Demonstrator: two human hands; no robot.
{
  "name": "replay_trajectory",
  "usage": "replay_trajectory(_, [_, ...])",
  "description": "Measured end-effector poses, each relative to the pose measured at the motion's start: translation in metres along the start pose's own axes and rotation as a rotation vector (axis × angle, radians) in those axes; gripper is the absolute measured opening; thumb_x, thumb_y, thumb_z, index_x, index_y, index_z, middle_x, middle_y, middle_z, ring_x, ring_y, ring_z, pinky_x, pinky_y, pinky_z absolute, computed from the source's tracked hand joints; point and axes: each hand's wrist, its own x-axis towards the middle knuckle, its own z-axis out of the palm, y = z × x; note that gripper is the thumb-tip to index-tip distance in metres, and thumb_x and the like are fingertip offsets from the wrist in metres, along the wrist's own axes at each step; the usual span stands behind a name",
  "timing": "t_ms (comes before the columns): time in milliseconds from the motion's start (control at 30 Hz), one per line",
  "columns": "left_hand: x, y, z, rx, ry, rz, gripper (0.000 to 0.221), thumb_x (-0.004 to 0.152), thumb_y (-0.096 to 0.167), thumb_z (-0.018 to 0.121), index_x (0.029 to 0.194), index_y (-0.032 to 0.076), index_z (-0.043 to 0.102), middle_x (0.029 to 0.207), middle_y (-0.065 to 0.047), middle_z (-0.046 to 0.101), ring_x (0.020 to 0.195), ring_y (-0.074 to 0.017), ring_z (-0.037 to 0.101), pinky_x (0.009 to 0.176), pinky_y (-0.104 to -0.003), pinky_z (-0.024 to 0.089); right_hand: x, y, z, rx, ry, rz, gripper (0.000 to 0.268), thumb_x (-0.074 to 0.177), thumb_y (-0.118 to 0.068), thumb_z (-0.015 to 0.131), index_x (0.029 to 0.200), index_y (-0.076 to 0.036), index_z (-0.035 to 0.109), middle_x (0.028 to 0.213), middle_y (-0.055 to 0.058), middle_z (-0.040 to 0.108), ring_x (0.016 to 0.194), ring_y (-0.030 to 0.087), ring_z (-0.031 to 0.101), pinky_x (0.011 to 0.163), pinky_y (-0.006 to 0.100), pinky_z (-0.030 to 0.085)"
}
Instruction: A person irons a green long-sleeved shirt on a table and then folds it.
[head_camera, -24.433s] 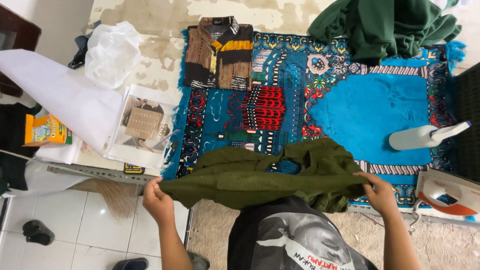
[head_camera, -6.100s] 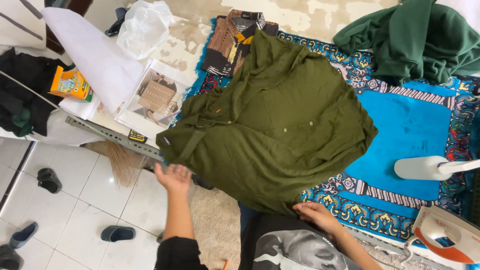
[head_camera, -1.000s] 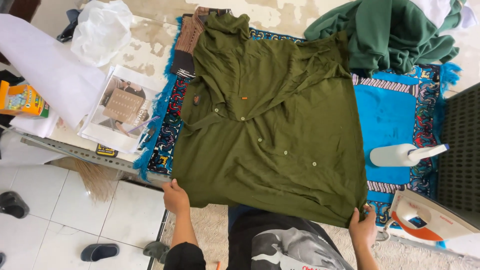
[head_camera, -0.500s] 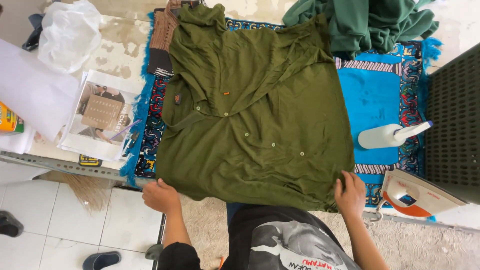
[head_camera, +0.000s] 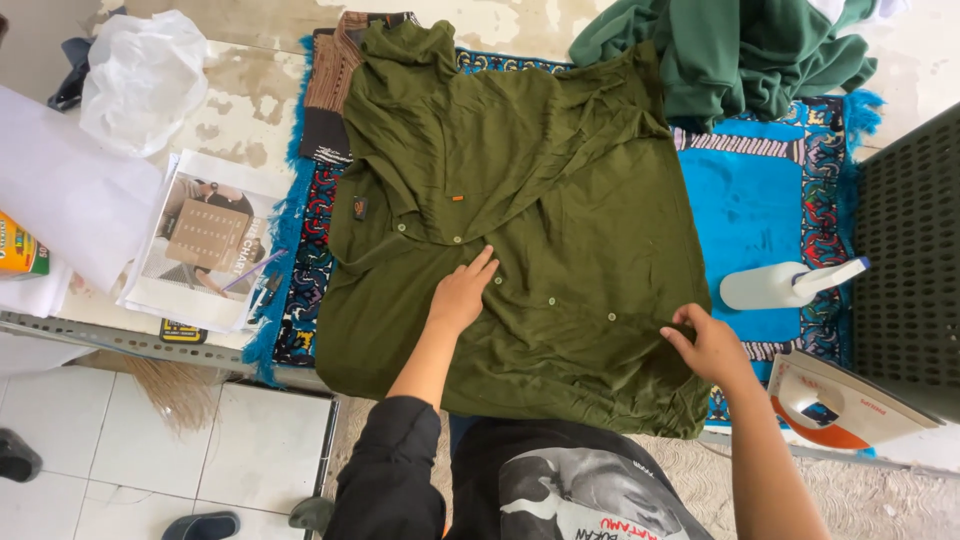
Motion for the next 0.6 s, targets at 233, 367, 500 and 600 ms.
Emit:
replay_trajectory(233, [0.023,-0.026,-0.015,0.077,-0.024,-0.321,0.056,0.101,0.01,0.047,0.157,0.013,0.042,0.166,-0.007,0.035,0.093,-0.0338,0.066,0.077,-0.042,0.061,0.075,-0.019,-0.065,-0.402,0.315,-0.191,0.016,0.103,-0.04,0.065,0.111,-0.027,0.066,0.095,-0.001,0.067,0.093,0.024,0.074,0.081,0.038,0.059])
replay_trajectory(367, [0.021,-0.025,-0.027,0.074,-0.012,-0.42,0.054,0.107,0.024,0.04,0.16,0.017,0.035,0.166,-0.002,0.035,0.089,-0.0339,0.067,0.073,-0.044,0.06,0.143,-0.01,-0.057,-0.601,0.61,-0.11,0.019,0.102,-0.045,0.071,0.104,-0.027,0.068,0.091,-0.006,0.06,0.089,0.017,0.068,0.071,0.028,0.056])
replay_trajectory(500, [0.019,-0.035,-0.018,-0.005,0.108,-0.329,0.05,0.106,0.022,0.042,0.156,0.024,0.044,0.16,-0.001,0.044,0.087,-0.0342,0.07,0.072,-0.044,0.06,0.211,0.019,-0.004,-0.688,0.717,-0.124,0.02,0.091,-0.04,0.076,0.099,-0.024,0.067,0.097,-0.002,0.058,0.099,0.023,0.06,0.074,0.034,0.05])
replay_trajectory(600, [0.02,-0.058,0.007,0.049,0.457,-0.036,0.039,0.1,0.013,0.052,0.137,0.017,0.064,0.153,-0.001,0.053,0.08,-0.0264,0.072,0.067,-0.036,0.063,0.228,-0.006,0.01,-0.647,0.706,-0.098,0.035,0.087,-0.035,0.077,0.119,-0.023,0.068,0.121,0.005,0.064,0.12,0.029,0.059,0.084,0.038,0.053])
